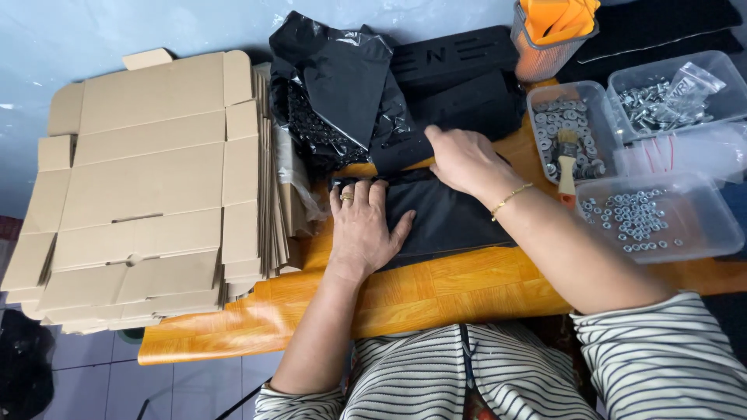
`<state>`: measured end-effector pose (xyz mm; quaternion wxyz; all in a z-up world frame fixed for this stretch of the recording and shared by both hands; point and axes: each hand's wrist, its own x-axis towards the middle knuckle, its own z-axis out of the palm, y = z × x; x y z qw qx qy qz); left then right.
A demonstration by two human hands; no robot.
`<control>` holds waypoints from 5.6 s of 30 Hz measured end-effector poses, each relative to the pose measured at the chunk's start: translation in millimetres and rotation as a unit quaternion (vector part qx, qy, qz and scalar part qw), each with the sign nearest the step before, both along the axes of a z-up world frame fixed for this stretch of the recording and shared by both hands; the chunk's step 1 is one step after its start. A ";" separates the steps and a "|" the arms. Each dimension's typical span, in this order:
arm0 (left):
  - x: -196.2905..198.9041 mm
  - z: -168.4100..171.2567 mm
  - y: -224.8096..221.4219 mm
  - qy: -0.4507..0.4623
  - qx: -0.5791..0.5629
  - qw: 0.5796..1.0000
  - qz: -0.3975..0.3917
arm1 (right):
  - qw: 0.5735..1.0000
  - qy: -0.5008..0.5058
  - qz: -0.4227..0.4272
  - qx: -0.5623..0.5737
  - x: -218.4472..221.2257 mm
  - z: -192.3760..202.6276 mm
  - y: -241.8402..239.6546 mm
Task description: Apply adhesive to a small cardboard box using a brush and wrap it tightly in a black plastic bag.
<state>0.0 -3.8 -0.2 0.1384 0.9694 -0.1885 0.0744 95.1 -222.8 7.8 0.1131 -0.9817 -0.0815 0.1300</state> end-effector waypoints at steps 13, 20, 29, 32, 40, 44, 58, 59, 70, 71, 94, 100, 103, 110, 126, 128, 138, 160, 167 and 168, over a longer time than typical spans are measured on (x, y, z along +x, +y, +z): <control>-0.7 3.3 -1.1 -0.001 -0.009 1.000 0.006 | 0.971 -0.190 0.112 -0.088 25.0 -12.4 -18.7; 0.8 0.0 0.4 -0.011 -0.009 1.000 -0.001 | 0.960 -0.232 0.123 -0.095 30.2 -4.5 -17.0; 0.8 2.7 0.4 -0.004 -0.009 1.000 0.000 | 0.973 -0.171 0.097 -0.119 38.0 -6.1 -12.9; 1.2 2.9 0.4 -0.005 -0.016 1.000 -0.004 | 0.972 -0.173 0.102 -0.124 57.1 -34.0 -21.7; 0.2 2.3 1.8 -0.009 -0.020 1.000 -0.006 | 0.915 -0.353 0.133 -0.142 43.5 -26.4 -3.2; 0.5 1.0 2.1 -0.011 -0.022 1.000 -0.007 | 0.886 -0.427 0.121 -0.133 46.1 -39.3 -3.5; 1.9 -0.4 2.9 -0.018 -0.030 0.999 -0.006 | 0.827 -0.537 0.116 -0.115 58.0 -48.1 -0.8; 2.8 0.0 2.5 -0.020 -0.029 0.999 -0.007 | 0.827 -0.538 0.113 -0.119 54.7 -43.4 -2.3; 1.7 -0.1 3.6 -0.004 -0.027 1.000 -0.007 | 0.801 -0.572 0.123 -0.122 44.8 -22.8 -4.3; 1.4 -0.3 3.4 -0.007 -0.027 1.000 -0.006 | 0.796 -0.580 0.122 -0.122 47.2 -20.2 -5.7; 0.0 9.7 -1.7 -0.061 -0.029 0.998 0.004 | 0.850 -0.462 0.043 -0.250 120.9 -61.6 -20.6; -0.7 11.2 0.2 -0.041 -0.023 0.999 0.005 | 0.965 -0.224 0.011 -0.135 119.0 -29.0 -17.1; 0.6 10.1 -0.5 -0.047 -0.023 0.999 0.003 | 0.915 -0.358 -0.032 -0.186 99.0 -21.0 -12.9; -0.7 9.0 -0.2 -0.046 -0.020 0.999 0.009 | 0.925 -0.360 0.043 -0.113 98.4 -38.0 -11.2; 2.1 7.5 4.4 0.002 0.026 1.000 -0.005 | 0.984 -0.115 0.134 -0.001 -110.6 15.0 20.8; 3.4 4.7 7.3 0.016 0.026 1.000 0.004 | 0.992 -0.109 0.060 0.019 -103.2 6.2 -12.6; 19.9 -23.3 9.4 0.007 0.024 1.000 0.017 | 0.982 -0.189 0.017 -0.001 -69.9 -28.2 -27.5; 13.5 -9.2 7.0 0.028 0.060 0.997 0.026 | 0.981 -0.130 0.132 0.063 -118.1 22.6 53.4; 12.6 -4.2 19.2 0.042 0.022 0.998 0.034 | 0.982 -0.155 0.106 0.020 -114.9 -7.6 -12.7; 14.7 -3.2 20.0 0.038 0.002 0.998 0.051 | 0.986 -0.152 0.074 0.008 -109.4 -5.9 -28.4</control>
